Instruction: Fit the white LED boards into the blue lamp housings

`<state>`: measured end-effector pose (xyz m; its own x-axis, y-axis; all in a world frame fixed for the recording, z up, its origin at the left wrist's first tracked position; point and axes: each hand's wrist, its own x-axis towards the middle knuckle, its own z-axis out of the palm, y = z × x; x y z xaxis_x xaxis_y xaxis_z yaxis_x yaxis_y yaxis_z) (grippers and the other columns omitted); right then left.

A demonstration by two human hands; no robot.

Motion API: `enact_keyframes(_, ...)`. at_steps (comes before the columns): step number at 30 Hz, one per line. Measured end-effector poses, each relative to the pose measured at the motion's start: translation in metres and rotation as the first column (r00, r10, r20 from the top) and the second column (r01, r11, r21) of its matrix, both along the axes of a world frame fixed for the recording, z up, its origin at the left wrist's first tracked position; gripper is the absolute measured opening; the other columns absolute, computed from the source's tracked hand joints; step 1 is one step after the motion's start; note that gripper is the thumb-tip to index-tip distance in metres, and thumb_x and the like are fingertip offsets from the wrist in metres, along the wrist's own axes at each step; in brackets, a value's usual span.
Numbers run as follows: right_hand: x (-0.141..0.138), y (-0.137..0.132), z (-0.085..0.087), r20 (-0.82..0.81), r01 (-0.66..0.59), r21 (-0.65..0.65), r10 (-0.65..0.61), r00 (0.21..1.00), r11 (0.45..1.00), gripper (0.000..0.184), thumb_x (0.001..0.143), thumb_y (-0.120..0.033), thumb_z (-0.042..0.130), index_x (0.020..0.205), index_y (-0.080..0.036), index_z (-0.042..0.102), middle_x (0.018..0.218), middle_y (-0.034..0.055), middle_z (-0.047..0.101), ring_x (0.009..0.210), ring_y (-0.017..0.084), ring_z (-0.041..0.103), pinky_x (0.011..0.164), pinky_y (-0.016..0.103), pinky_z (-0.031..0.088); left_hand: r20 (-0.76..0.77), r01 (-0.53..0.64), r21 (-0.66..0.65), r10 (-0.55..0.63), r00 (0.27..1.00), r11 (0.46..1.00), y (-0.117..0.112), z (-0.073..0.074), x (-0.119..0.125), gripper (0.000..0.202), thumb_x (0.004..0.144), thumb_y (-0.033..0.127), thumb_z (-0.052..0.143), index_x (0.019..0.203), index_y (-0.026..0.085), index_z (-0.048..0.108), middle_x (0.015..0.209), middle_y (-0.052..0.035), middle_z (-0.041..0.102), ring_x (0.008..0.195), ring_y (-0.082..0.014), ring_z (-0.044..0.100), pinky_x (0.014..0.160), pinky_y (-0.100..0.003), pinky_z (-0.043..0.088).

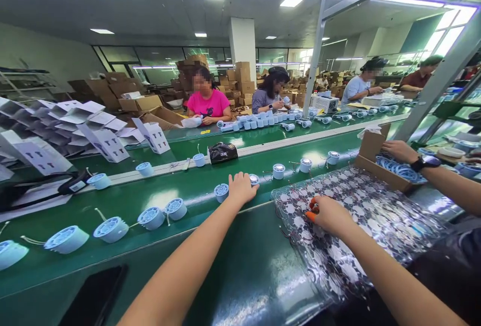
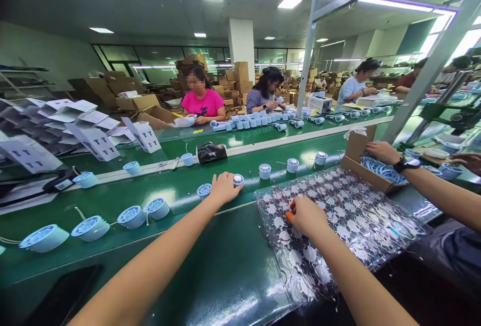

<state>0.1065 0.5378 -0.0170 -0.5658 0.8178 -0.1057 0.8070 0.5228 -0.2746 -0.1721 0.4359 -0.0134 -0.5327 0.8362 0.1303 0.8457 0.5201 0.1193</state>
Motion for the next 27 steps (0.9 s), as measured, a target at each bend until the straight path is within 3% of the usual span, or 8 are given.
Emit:
enact_keyframes(3,0.003,0.005,-0.004,-0.039,-0.021,-0.023,0.02,0.999,1.0,0.024,0.078,-0.028,0.071,0.101,-0.021,0.069,0.1,0.0097,0.075,0.087,0.026,0.07,0.065,0.031,0.044,0.022,0.012,-0.059,-0.011,1.0,0.998,-0.014,0.002,-0.019,0.051,0.088,0.057,0.055,0.117,0.015,0.062,0.128,-0.0195,0.062,0.124,-0.0356,0.056,0.11,-0.05,0.037)
enact_keyframes(5,0.005,0.008,-0.006,-0.073,-0.037,-0.043,0.034,0.997,0.998,0.028,0.075,-0.024,0.072,0.103,-0.021,0.069,0.094,0.0074,0.076,0.084,0.023,0.07,0.066,0.029,0.045,0.009,-0.026,-0.073,0.027,1.0,0.997,-0.033,0.007,-0.031,0.045,0.09,0.051,0.054,0.116,0.016,0.063,0.126,-0.0207,0.062,0.122,-0.037,0.057,0.104,-0.049,0.042)
enact_keyframes(9,0.007,0.012,-0.003,-0.136,-0.043,-0.046,0.037,0.99,0.998,0.019,0.068,-0.02,0.074,0.087,-0.019,0.069,0.09,0.007,0.073,0.078,0.021,0.068,0.068,0.028,0.046,-0.016,-0.132,-0.06,0.131,0.991,0.989,-0.075,0.012,-0.038,0.042,0.097,0.039,0.041,0.122,0.009,0.058,0.118,-0.0256,0.062,0.11,-0.0397,0.062,0.089,-0.049,0.049)
enact_keyframes(13,0.001,0.0,0.011,-0.232,-0.069,-0.011,0.065,0.971,0.998,0.023,0.072,-0.02,0.071,0.095,-0.019,0.071,0.108,0.0093,0.069,0.082,0.019,0.065,0.075,0.03,0.048,0.011,0.067,0.09,-0.068,0.998,0.994,-0.1,-0.002,-0.011,0.047,0.096,0.053,0.049,0.122,0.014,0.053,0.112,-0.0165,0.065,0.102,-0.0324,0.063,0.085,-0.041,0.05)
enact_keyframes(17,-0.016,-0.03,0.02,-0.51,-0.199,-0.174,0.085,0.856,0.964,0.037,0.075,-0.023,0.068,0.112,-0.02,0.068,0.1,0.0044,0.071,0.066,0.014,0.056,0.067,0.029,0.049,0.07,0.254,0.285,-0.284,0.956,0.924,-0.106,-0.019,0.026,0.04,0.095,0.054,0.054,0.112,0.018,0.057,0.11,-0.0112,0.067,0.102,-0.0279,0.063,0.09,-0.04,0.05)
enact_keyframes(19,-0.028,-0.048,0.018,-0.602,-0.244,-0.245,0.05,0.797,0.938,0.037,0.075,-0.023,0.069,0.112,-0.02,0.067,0.098,0.0031,0.072,0.06,0.013,0.051,0.06,0.028,0.047,0.092,0.26,0.349,-0.309,0.947,0.9,-0.105,-0.021,0.039,0.032,0.099,0.046,0.05,0.112,0.018,0.059,0.111,-0.0112,0.068,0.102,-0.027,0.063,0.091,-0.04,0.05)
enact_keyframes(22,-0.045,-0.073,0.012,-0.669,-0.282,-0.249,0.046,0.742,0.927,0.033,0.076,-0.024,0.069,0.109,-0.021,0.066,0.097,0.0016,0.073,0.056,0.012,0.048,0.056,0.027,0.043,0.171,0.193,0.392,-0.278,0.945,0.899,-0.103,-0.018,0.049,0.02,0.099,0.03,0.046,0.101,0.018,0.061,0.101,-0.0096,0.07,0.093,-0.0245,0.066,0.084,-0.037,0.051)
enact_keyframes(27,-0.057,-0.09,-0.004,-0.646,-0.352,-0.191,0.153,0.748,0.916,0.028,0.079,-0.025,0.069,0.107,-0.023,0.068,0.098,0.0022,0.075,0.061,0.014,0.057,0.059,0.028,0.046,0.441,0.046,0.429,-0.253,0.861,0.902,-0.101,-0.021,0.053,0.017,0.095,0.024,0.047,0.089,0.019,0.062,0.081,-0.004,0.07,0.073,-0.0193,0.065,0.069,-0.031,0.048)
